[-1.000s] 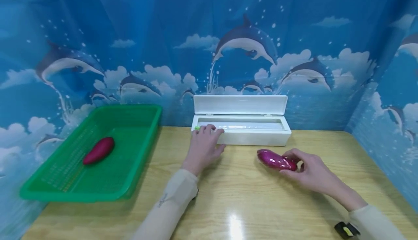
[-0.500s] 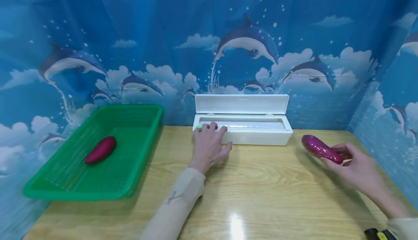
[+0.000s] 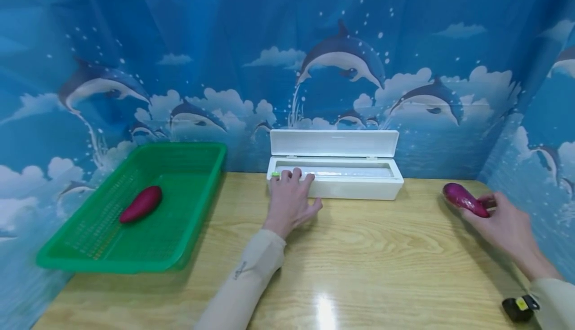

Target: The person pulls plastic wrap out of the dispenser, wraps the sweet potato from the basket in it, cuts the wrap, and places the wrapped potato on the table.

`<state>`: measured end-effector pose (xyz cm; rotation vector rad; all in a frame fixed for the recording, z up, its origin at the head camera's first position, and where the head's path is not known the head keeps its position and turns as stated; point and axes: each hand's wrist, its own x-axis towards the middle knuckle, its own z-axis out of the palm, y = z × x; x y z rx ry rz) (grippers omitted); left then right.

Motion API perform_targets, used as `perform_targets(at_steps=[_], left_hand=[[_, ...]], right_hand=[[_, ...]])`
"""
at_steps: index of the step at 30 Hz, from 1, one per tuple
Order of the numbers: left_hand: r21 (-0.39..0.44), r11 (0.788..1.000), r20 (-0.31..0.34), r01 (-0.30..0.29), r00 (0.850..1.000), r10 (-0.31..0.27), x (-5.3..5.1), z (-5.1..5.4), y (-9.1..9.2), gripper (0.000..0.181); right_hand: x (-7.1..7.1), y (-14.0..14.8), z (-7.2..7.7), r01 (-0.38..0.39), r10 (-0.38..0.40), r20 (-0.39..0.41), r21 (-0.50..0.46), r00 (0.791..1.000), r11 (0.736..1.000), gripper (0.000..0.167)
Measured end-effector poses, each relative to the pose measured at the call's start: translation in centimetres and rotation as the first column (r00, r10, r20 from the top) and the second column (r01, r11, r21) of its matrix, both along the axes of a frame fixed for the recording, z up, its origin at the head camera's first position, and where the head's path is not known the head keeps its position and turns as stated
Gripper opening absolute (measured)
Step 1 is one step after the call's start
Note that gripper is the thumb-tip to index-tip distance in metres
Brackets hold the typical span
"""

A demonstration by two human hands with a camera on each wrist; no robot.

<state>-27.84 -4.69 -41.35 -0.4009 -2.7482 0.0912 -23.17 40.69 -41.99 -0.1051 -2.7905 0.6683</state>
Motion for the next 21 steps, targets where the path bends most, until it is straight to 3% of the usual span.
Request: perform_targets(at_steps=[5, 12, 21], left_hand=[[-0.008, 1.000, -0.002, 0.005, 1.000, -0.005, 0.0, 0.0, -0.1, 0.067], [-0.023, 1.000, 0.011, -0.010, 1.000, 0.011, 0.0, 0.0, 0.0, 0.069], [-0.031, 0.999, 0.034, -0.022, 0.999, 0.023, 0.0, 0.2, 0.0, 0.069]], right_hand=[[-0.8, 0.4, -0.3, -0.041, 0.041, -0.019, 0.016, 0.999, 0.999, 0.063], [-1.7, 0.6, -0.2, -0.163, 0.162, 0.020, 0.154, 0.987, 0.975, 0.065], [-1.4, 0.6, -0.3, -0.162, 0.157, 0.051, 0.122, 0.986, 0.979, 0.070]])
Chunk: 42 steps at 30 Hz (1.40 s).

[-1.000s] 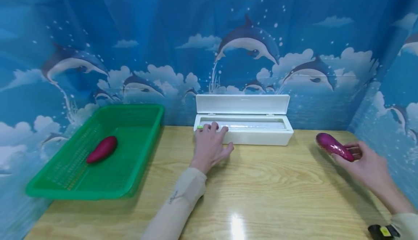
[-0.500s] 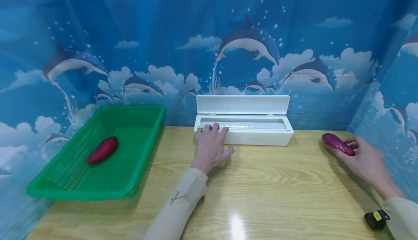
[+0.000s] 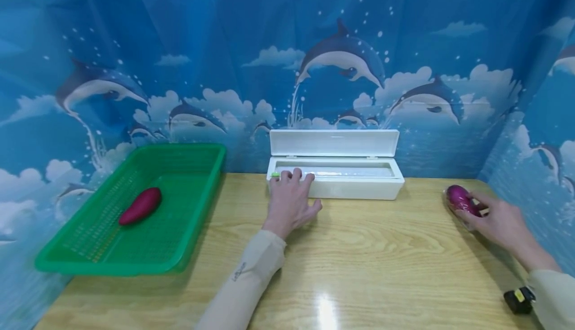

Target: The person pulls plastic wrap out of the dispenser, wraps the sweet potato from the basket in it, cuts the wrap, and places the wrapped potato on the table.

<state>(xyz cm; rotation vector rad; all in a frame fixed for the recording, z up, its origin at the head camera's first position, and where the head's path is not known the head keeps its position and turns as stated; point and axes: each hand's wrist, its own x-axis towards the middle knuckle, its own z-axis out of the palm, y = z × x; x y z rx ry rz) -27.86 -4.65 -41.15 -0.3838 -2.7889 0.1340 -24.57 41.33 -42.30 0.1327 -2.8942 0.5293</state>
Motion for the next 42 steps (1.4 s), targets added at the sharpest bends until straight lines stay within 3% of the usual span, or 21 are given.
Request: perform_targets(at_steps=[5, 13, 22, 27, 30, 35, 38, 42], left_hand=[[0.005, 1.000, 0.000, -0.004, 1.000, 0.004, 0.0, 0.1, 0.0, 0.070], [0.013, 1.000, 0.002, 0.015, 1.000, -0.015, 0.1, 0.3, 0.0, 0.068], [0.033, 0.999, -0.002, 0.039, 0.999, -0.039, 0.1, 0.4, -0.3, 0.065], [0.142, 0.988, 0.034, 0.067, 0.997, -0.073, 0.1, 1.0, -1.0, 0.063], [0.200, 0.976, 0.021, 0.085, 0.996, -0.091, -0.2, 1.6, -1.6, 0.060], [0.213, 0.973, 0.026, 0.086, 0.995, -0.094, -1.7, 2.6, -2.9, 0.060], [0.211, 0.974, 0.090, 0.082, 0.991, -0.103, -2.6, 3.0, -3.5, 0.061], [0.185, 0.981, 0.202, 0.067, 0.974, -0.105, -3.5, 3.0, -4.1, 0.065]], right_hand=[[0.0, -0.2, 0.1, -0.002, 0.002, 0.035, 0.010, 0.999, 1.000, 0.077], [0.2, -0.2, -0.5, -0.033, 0.036, -0.091, 0.027, 0.995, 0.999, 0.072], [0.4, -0.4, -0.2, 0.072, -0.069, -0.072, 0.045, 0.995, 0.996, 0.078], [0.2, -1.2, 0.4, 0.107, -0.099, -0.133, 0.054, 0.986, 0.993, 0.070], [0.3, -2.0, 1.3, 0.049, -0.042, -0.162, 0.040, 0.986, 0.998, 0.060], [-0.4, -4.3, 2.9, -0.117, 0.128, -0.217, 0.060, 0.968, 0.991, 0.044], [-1.4, -6.0, 3.4, -0.178, 0.200, -0.249, 0.109, 0.948, 0.978, 0.040], [-3.1, -8.0, 4.0, -0.258, 0.281, -0.244, 0.120, 0.928, 0.959, 0.041]])
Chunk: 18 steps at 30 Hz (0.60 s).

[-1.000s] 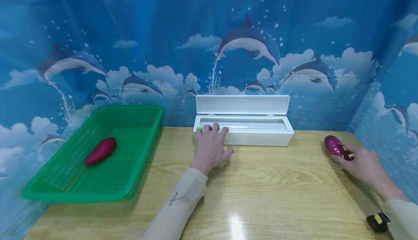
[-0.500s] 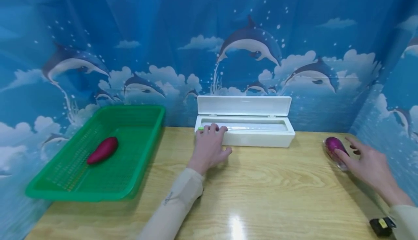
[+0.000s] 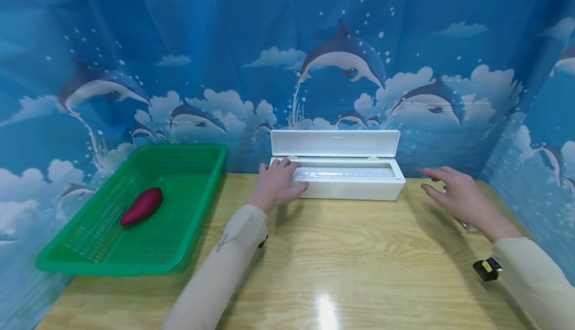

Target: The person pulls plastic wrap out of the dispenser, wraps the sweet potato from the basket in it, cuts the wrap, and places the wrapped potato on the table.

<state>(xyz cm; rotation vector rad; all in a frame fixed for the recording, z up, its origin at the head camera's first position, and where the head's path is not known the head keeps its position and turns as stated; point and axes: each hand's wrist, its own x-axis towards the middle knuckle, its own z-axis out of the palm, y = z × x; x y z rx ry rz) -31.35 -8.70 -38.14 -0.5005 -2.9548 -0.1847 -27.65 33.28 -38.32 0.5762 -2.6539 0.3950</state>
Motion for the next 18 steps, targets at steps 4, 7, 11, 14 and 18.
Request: perform_targets(at_steps=[4, 7, 11, 14, 18], left_hand=[[-0.025, 0.999, 0.059, -0.020, 0.998, 0.022, -0.6, -0.4, -0.3, 0.069], [-0.018, 0.999, 0.063, -0.031, 0.997, 0.032, -0.9, -0.5, -0.4, 0.070], [0.002, 1.000, 0.058, -0.031, 0.998, 0.030, -1.2, -0.4, -0.5, 0.071], [-0.005, 1.000, 0.063, -0.031, 0.998, 0.031, -1.3, -0.2, -0.6, 0.072], [-0.015, 0.999, 0.078, -0.034, 0.996, 0.035, -1.5, -0.3, -0.6, 0.075]], right_hand=[[-1.9, -2.1, 0.6, -0.062, 0.062, 0.036, 0.002, 0.997, 0.998, 0.042], [-3.2, -3.5, 1.0, -0.093, 0.091, 0.092, 0.016, 0.992, 0.996, 0.043], [-4.4, -5.1, 1.5, -0.134, 0.123, 0.175, 0.053, 0.977, 0.990, 0.043], [-5.2, -5.9, 1.7, -0.141, 0.119, 0.214, 0.090, 0.969, 0.986, 0.041], [-6.1, -6.6, 1.5, -0.128, 0.102, 0.217, 0.112, 0.971, 0.985, 0.027]])
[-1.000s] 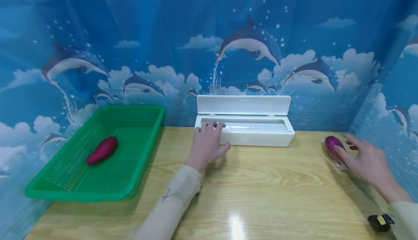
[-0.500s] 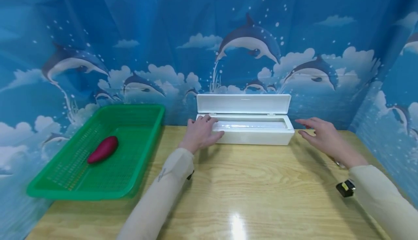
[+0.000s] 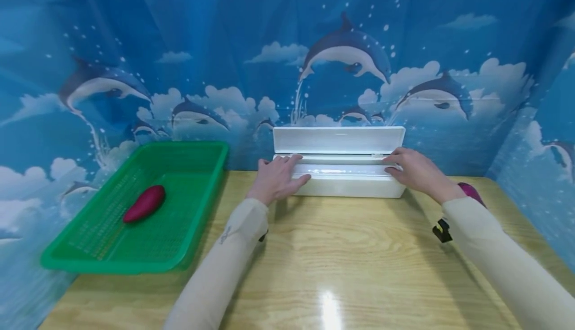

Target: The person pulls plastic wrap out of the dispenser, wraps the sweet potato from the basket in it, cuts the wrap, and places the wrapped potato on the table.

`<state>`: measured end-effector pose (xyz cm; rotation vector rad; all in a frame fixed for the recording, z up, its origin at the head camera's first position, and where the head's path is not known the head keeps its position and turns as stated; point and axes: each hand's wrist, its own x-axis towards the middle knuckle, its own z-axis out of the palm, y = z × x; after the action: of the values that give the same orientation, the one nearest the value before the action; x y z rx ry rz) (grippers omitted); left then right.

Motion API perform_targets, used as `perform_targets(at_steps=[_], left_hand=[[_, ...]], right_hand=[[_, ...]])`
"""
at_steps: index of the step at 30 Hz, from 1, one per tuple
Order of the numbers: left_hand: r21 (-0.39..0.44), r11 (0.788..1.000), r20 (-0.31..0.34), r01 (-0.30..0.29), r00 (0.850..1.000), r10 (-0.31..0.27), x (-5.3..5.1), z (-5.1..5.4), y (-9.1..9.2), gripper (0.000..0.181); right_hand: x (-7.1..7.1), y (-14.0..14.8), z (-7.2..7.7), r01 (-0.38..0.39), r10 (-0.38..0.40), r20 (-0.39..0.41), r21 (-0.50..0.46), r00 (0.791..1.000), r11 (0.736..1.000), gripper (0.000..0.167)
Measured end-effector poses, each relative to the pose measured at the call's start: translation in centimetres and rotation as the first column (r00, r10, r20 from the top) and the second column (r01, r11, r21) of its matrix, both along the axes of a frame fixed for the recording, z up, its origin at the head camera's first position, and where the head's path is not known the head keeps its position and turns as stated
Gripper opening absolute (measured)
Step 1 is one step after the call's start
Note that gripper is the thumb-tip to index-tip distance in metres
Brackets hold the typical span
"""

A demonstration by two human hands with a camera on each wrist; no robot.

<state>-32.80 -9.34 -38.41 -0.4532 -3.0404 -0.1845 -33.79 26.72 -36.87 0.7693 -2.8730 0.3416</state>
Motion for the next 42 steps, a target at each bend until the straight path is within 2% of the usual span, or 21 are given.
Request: perform_targets(at_steps=[3, 7, 12, 16, 21, 23, 27, 33, 37, 42], left_hand=[[0.013, 1.000, 0.020, 0.002, 1.000, -0.002, -0.1, -0.1, 0.1, 0.076], [0.076, 0.997, 0.059, -0.003, 0.998, -0.002, -0.6, -0.4, -0.2, 0.072], [0.221, 0.975, 0.080, -0.006, 0.997, -0.012, -1.0, -0.3, -1.2, 0.057], [0.316, 0.949, 0.080, 0.015, 0.996, -0.042, -1.1, 0.0, -1.9, 0.049], [0.373, 0.927, 0.081, 0.026, 0.995, -0.060, -1.5, 0.3, -2.5, 0.040], [0.373, 0.927, 0.079, 0.044, 0.994, -0.079, -1.6, 0.3, -2.6, 0.036], [0.328, 0.941, 0.071, 0.082, 0.991, -0.111, -1.9, 0.2, -2.6, 0.031], [0.271, 0.961, 0.099, 0.056, 0.991, -0.086, -2.1, 0.1, -2.1, 0.037], [0.244, 0.969, 0.118, 0.050, 0.990, -0.080, -2.1, 0.5, -2.0, 0.041], [0.229, 0.973, 0.138, 0.037, 0.988, -0.070, -2.1, 1.1, -1.8, 0.044]], right_hand=[[-0.3, -0.1, -0.5, 0.021, -0.022, -0.040, -0.026, 0.999, 0.999, 0.018], [-0.4, 0.0, -1.5, 0.068, -0.076, -0.078, -0.101, 0.994, 0.993, 0.017], [-0.4, 0.0, -2.0, 0.082, -0.095, -0.087, -0.148, 0.992, 0.986, 0.018], [-0.3, 0.1, -1.5, 0.071, -0.078, -0.045, -0.138, 0.996, 0.988, 0.025], [-0.1, 0.3, -0.6, 0.092, -0.081, 0.081, -0.144, 0.993, 0.985, 0.035], [-0.2, 0.5, -0.4, 0.099, -0.083, 0.110, -0.147, 0.990, 0.984, 0.036], [-0.3, 0.7, -0.3, 0.098, -0.080, 0.123, -0.147, 0.989, 0.984, 0.035], [-0.6, 0.6, -0.1, 0.082, -0.067, 0.130, -0.109, 0.989, 0.991, 0.036], [-0.7, -0.2, 0.2, 0.057, -0.049, 0.109, -0.069, 0.993, 0.996, 0.033], [-0.9, -0.7, 0.1, 0.071, -0.066, 0.090, -0.051, 0.994, 0.996, 0.025]])
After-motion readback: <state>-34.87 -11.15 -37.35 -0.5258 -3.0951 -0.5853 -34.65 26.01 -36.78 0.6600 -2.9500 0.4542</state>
